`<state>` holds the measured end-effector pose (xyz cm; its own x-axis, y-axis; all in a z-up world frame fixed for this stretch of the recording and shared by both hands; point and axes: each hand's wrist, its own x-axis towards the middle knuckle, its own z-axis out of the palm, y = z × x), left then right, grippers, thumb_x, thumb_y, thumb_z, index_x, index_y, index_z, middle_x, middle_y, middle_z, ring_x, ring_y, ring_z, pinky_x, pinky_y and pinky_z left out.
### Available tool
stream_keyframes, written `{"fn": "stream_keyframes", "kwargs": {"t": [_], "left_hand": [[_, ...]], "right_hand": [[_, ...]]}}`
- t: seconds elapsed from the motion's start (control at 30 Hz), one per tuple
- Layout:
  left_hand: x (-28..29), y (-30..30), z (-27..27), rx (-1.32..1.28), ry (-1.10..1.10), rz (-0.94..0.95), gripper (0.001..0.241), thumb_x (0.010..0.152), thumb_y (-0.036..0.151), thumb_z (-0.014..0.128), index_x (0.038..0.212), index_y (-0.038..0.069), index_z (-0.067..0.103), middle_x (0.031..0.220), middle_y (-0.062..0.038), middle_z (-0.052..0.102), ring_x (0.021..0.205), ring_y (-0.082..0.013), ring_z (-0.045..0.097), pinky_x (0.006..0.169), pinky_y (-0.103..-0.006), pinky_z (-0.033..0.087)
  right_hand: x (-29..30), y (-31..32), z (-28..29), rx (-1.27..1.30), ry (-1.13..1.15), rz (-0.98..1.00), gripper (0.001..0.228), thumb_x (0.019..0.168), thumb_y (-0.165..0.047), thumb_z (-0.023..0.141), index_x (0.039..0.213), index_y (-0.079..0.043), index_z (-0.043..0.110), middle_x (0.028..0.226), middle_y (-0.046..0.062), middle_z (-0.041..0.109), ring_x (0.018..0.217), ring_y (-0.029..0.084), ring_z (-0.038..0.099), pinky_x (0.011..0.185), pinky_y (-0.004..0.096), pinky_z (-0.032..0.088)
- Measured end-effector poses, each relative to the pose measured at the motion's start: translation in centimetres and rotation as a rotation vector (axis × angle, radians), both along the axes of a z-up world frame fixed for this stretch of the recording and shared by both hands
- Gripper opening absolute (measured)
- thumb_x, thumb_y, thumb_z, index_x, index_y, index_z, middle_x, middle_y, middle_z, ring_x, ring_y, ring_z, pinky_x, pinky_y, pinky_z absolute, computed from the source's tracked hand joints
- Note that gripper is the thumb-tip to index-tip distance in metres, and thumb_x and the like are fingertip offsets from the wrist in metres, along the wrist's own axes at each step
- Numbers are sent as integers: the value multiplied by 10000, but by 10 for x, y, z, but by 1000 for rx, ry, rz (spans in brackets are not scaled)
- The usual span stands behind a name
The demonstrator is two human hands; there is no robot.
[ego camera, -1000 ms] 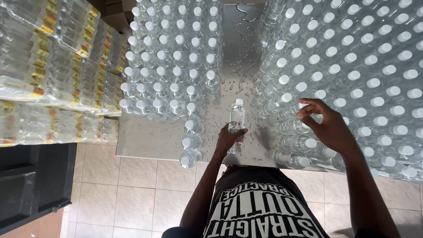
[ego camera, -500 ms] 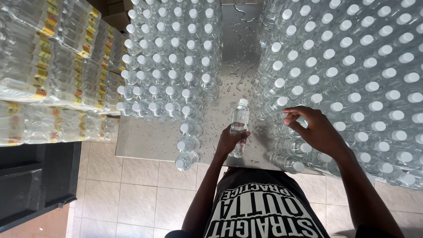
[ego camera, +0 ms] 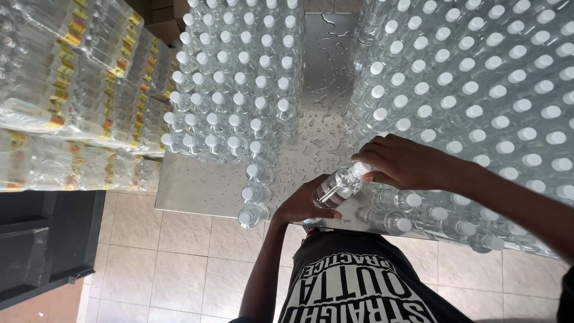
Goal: Manually placing and tightening caps on plastic water bottles at a production station.
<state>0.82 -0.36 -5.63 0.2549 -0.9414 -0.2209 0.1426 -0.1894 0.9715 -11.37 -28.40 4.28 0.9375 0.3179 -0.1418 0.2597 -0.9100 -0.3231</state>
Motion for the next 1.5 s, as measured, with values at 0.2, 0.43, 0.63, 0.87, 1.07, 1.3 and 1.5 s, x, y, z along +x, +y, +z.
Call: {"fn": "stream_keyframes", "kwargs": {"t": [0.2,0.43,0.63,0.87,1.07,1.3,1.5], "left_hand": [[-5,5,1,-131,-78,-65,759,795,241,992,1454,85,648,1228,-180,783,1149,-252,707,981,-485,609],[-8,9,9,-83,-206,-56,752,781,236,960,1448,75,652,1201,-233,791,1103,-370,744,959,-546,599],[-10,6,15,18,-489,9,753,820,279,887,1508,140,613,1208,-222,792,1099,-466,766,960,-583,618],[-15,-5,3,-16,-1283,199,816,768,195,911,1525,228,610,1137,-20,740,1062,-238,763,965,-384,639],[-23,-7,-30,-11,-1207,277,885,745,210,932,1560,225,586,1156,-19,716,1088,-243,749,974,-387,633],[-23,6,8,9,-757,281,789,817,290,887,1544,197,594,1193,-107,766,1081,-362,776,955,-517,638],[-30,11,22,-28,-614,112,741,793,269,893,1479,129,651,1181,-206,802,1049,-471,778,944,-600,636]], "right_hand": [[-6,-9,-9,-196,-78,247,502,1145,-592,387,1175,-141,605,1065,66,669,1033,263,681,921,424,561],[-14,-12,-30,-333,-284,388,570,1158,-624,343,1046,-126,598,816,77,656,823,268,663,747,400,576],[-29,-7,-44,-255,-230,209,504,1149,-541,390,1102,-82,593,630,93,640,706,282,707,673,407,610],[-30,-5,-76,485,722,-711,791,1105,-654,299,533,-119,408,377,99,428,386,302,488,521,409,459],[-21,-1,-44,775,848,-828,764,1088,-715,360,635,-103,420,372,159,430,222,257,407,271,362,344],[-17,-9,0,-195,-17,64,525,1125,-497,495,1458,-91,495,963,122,676,927,316,720,825,427,603],[-32,-9,-40,36,94,174,463,1087,-581,565,1024,-126,624,758,79,618,726,328,707,702,460,592]]}}
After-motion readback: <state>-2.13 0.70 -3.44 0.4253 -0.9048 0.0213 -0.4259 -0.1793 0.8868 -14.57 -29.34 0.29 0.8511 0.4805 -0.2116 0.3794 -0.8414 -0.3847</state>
